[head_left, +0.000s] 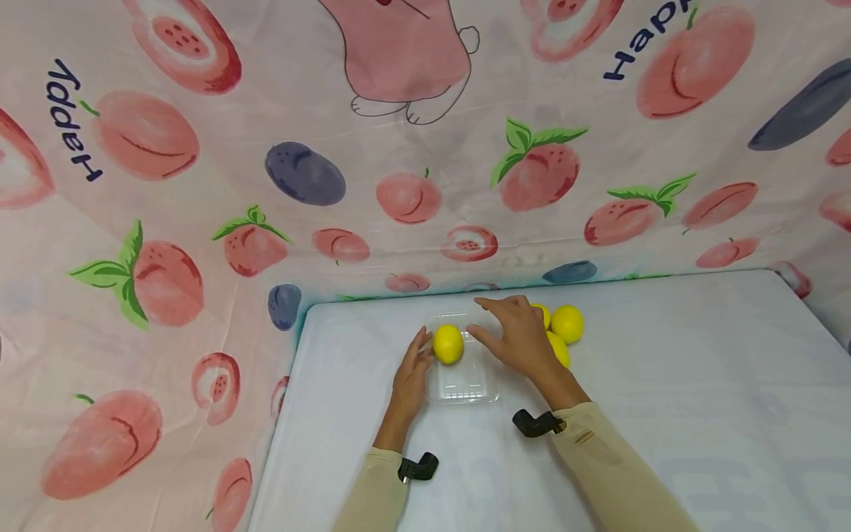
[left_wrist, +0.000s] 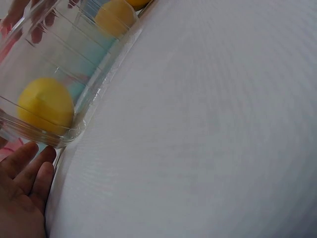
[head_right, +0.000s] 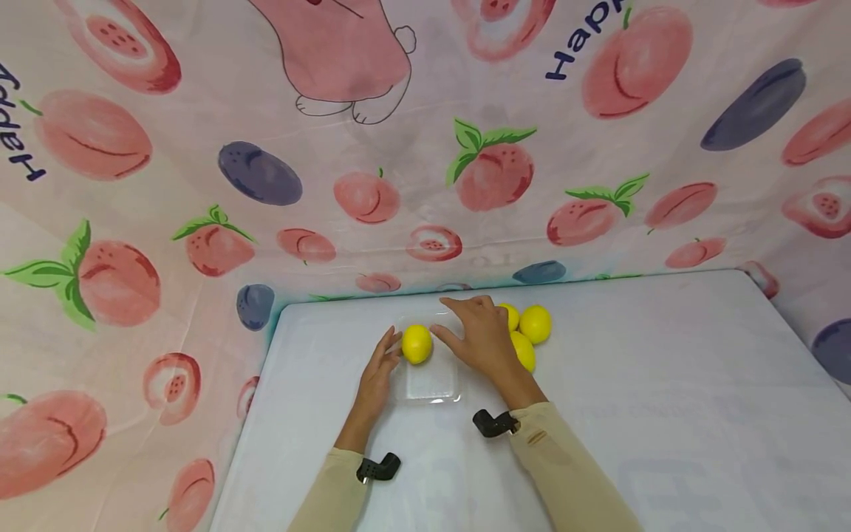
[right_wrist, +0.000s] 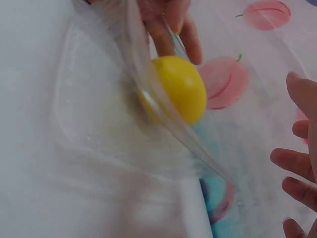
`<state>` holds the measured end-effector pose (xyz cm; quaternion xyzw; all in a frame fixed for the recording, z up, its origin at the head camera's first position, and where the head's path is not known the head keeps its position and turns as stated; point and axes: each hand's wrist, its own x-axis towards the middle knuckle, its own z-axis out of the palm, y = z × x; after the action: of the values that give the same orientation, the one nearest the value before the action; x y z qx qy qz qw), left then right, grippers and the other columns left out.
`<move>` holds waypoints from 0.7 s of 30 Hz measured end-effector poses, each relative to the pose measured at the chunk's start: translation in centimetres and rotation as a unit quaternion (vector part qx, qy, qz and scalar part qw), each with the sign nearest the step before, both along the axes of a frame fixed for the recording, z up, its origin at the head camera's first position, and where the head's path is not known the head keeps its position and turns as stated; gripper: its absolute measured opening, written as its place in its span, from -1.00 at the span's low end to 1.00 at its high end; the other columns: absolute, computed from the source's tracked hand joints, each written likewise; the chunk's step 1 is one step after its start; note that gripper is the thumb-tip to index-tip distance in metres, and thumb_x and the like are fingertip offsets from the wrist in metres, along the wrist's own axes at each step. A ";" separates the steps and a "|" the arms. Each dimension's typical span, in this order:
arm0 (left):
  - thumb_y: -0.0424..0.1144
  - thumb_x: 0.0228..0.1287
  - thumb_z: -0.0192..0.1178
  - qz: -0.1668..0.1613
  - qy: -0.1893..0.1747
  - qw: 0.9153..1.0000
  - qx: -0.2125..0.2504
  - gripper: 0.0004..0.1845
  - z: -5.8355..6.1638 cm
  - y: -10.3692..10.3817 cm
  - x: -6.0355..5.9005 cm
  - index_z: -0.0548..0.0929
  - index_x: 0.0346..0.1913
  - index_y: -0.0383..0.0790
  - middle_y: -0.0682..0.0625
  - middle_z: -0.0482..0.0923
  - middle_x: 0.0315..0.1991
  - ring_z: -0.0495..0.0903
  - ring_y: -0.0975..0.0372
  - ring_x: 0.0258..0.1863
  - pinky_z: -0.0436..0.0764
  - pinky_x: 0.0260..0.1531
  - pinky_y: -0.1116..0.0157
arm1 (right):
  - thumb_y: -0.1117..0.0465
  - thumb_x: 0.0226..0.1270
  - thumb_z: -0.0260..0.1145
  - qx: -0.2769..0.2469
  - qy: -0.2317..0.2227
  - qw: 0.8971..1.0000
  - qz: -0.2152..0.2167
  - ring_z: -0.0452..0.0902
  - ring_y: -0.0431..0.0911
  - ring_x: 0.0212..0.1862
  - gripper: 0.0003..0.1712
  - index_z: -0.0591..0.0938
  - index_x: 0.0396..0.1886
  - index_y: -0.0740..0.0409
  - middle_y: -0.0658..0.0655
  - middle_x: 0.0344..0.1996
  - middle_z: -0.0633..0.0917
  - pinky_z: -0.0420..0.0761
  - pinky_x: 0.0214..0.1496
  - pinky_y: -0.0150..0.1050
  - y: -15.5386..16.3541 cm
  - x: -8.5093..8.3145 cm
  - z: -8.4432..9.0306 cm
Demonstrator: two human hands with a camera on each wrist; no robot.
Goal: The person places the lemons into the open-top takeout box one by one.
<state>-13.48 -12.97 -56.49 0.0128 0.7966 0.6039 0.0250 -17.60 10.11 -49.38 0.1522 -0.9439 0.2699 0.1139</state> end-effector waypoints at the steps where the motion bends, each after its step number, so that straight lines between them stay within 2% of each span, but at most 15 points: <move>1: -0.20 0.59 -0.11 0.002 -0.001 1.000 0.003 -0.41 0.0 0.0 0.0 0.20 0.60 0.19 0.09 0.34 0.52 0.46 0.05 0.40 0.31 0.50 -0.07 | -0.30 0.33 0.33 0.000 0.004 1.000 -0.005 0.45 0.12 0.20 -0.31 0.58 0.37 -0.13 0.07 0.14 0.74 0.43 0.14 0.22 0.3 0.0 0.1; 7: -0.22 0.59 -0.11 -0.002 0.000 1.000 0.006 -0.41 -0.1 0.0 -0.1 0.20 0.60 0.16 0.09 0.33 0.52 0.46 0.05 0.40 0.29 0.50 -0.06 | -0.26 0.35 0.34 -0.020 0.034 0.999 -0.029 0.41 0.12 0.18 -0.36 0.61 0.34 -0.14 0.08 0.20 0.71 0.40 0.06 0.20 2.4 -0.1 0.6; 12: -0.20 0.59 -0.11 -0.001 0.004 1.000 0.000 -0.41 0.0 0.0 -0.1 0.21 0.60 0.16 0.11 0.35 0.51 0.46 0.06 0.40 0.30 0.50 -0.07 | -0.21 0.32 0.38 -0.018 0.063 0.996 -0.057 0.31 0.24 0.30 -0.42 0.65 0.27 -0.12 0.16 0.28 0.63 0.35 0.10 0.33 4.2 0.0 1.1; 16: -0.20 0.59 -0.10 -0.001 0.004 1.000 0.002 -0.41 0.0 0.1 0.0 0.21 0.60 0.15 0.10 0.35 0.51 0.45 0.05 0.40 0.29 0.50 -0.09 | -0.21 0.32 0.37 -0.001 0.063 0.995 -0.079 0.23 0.31 0.37 -0.40 0.64 0.28 -0.09 0.20 0.38 0.52 0.31 0.11 0.40 5.6 0.1 1.2; 21: -0.21 0.59 -0.11 -0.003 0.002 1.000 0.001 -0.41 -0.1 0.0 0.0 0.19 0.61 0.15 0.11 0.34 0.52 0.46 0.07 0.40 0.30 0.50 -0.07 | -0.17 0.33 0.38 -0.007 0.055 0.994 -0.094 0.21 0.33 0.39 -0.42 0.64 0.28 -0.08 0.22 0.39 0.51 0.29 0.10 0.43 7.1 0.3 0.7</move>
<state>-13.50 -12.93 -56.56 0.0159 0.7962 0.6044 0.0252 -17.30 17.18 -48.69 0.0763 -0.9445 0.2556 0.1917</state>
